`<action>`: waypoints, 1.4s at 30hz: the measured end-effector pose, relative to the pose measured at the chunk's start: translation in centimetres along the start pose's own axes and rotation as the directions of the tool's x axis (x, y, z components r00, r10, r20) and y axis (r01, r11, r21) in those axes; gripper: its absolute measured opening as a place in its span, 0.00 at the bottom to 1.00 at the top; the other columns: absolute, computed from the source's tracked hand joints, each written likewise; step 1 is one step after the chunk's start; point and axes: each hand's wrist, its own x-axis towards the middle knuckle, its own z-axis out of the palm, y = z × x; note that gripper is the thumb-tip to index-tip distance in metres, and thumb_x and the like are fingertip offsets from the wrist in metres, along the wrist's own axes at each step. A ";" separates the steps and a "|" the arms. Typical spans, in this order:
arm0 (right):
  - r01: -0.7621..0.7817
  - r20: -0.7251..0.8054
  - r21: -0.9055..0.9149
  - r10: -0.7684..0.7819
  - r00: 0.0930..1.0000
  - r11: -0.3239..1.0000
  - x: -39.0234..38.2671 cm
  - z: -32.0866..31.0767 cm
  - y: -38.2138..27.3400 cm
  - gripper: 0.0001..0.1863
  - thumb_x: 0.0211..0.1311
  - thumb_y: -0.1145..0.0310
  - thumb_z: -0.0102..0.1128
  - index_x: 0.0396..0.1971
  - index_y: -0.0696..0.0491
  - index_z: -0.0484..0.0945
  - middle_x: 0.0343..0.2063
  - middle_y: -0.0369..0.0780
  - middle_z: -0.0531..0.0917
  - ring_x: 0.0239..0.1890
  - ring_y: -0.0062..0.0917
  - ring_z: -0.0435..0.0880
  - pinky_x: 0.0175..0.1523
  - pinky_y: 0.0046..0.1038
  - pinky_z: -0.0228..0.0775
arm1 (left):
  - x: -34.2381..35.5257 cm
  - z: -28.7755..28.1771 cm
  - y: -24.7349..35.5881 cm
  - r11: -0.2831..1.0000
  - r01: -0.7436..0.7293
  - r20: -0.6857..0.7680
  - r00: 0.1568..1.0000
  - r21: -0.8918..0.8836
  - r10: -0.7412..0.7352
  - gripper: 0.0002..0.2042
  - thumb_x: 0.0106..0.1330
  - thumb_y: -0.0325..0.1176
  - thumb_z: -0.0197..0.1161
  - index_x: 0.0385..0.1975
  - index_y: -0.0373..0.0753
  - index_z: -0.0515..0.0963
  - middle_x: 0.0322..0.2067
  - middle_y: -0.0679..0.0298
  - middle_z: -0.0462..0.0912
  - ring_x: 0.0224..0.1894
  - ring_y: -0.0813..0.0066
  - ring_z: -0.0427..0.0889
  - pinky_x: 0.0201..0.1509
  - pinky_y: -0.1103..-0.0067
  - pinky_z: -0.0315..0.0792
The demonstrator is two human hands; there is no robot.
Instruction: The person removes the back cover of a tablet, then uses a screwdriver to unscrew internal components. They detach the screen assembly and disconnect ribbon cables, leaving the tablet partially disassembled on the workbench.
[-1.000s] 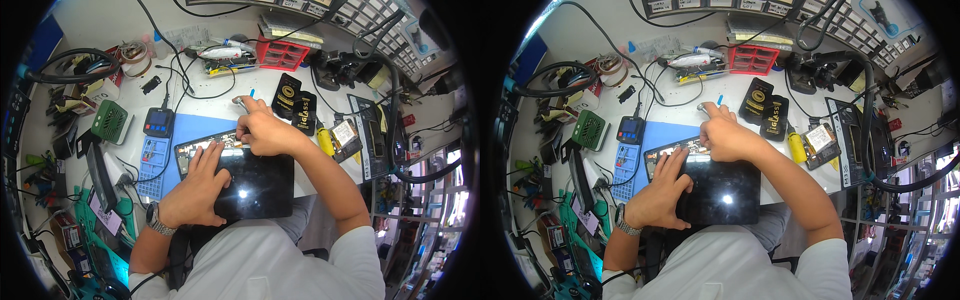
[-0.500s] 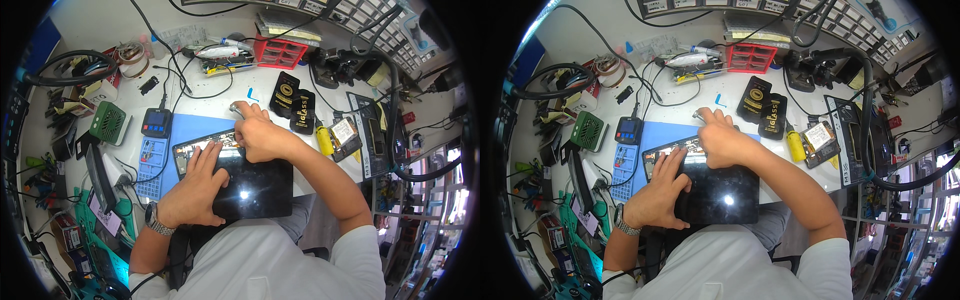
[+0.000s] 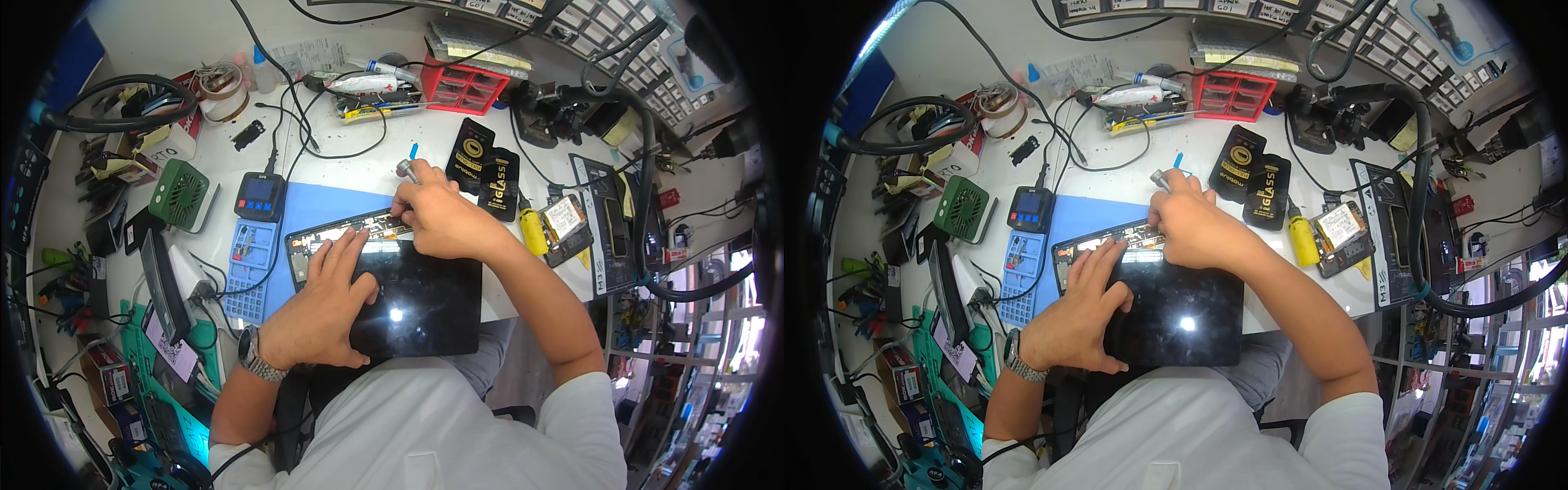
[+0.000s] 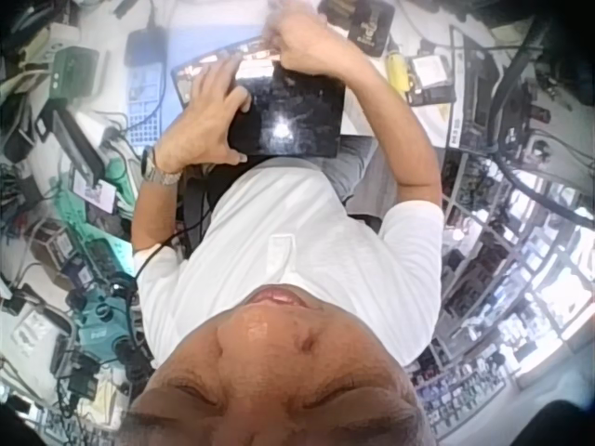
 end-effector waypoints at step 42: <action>0.391 -0.545 0.733 0.136 0.827 0.557 -12.3 0.0 5.2 0.19 0.59 0.97 0.65 0.39 0.57 0.92 0.40 0.37 0.85 0.40 0.16 0.83 0.52 0.23 0.93 | 6.4 -7.7 -2.9 0.719 0.313 0.386 0.920 -0.620 -0.068 0.48 0.38 0.57 0.89 0.58 0.41 0.71 0.60 0.54 0.76 0.68 0.60 0.75 0.78 0.66 0.61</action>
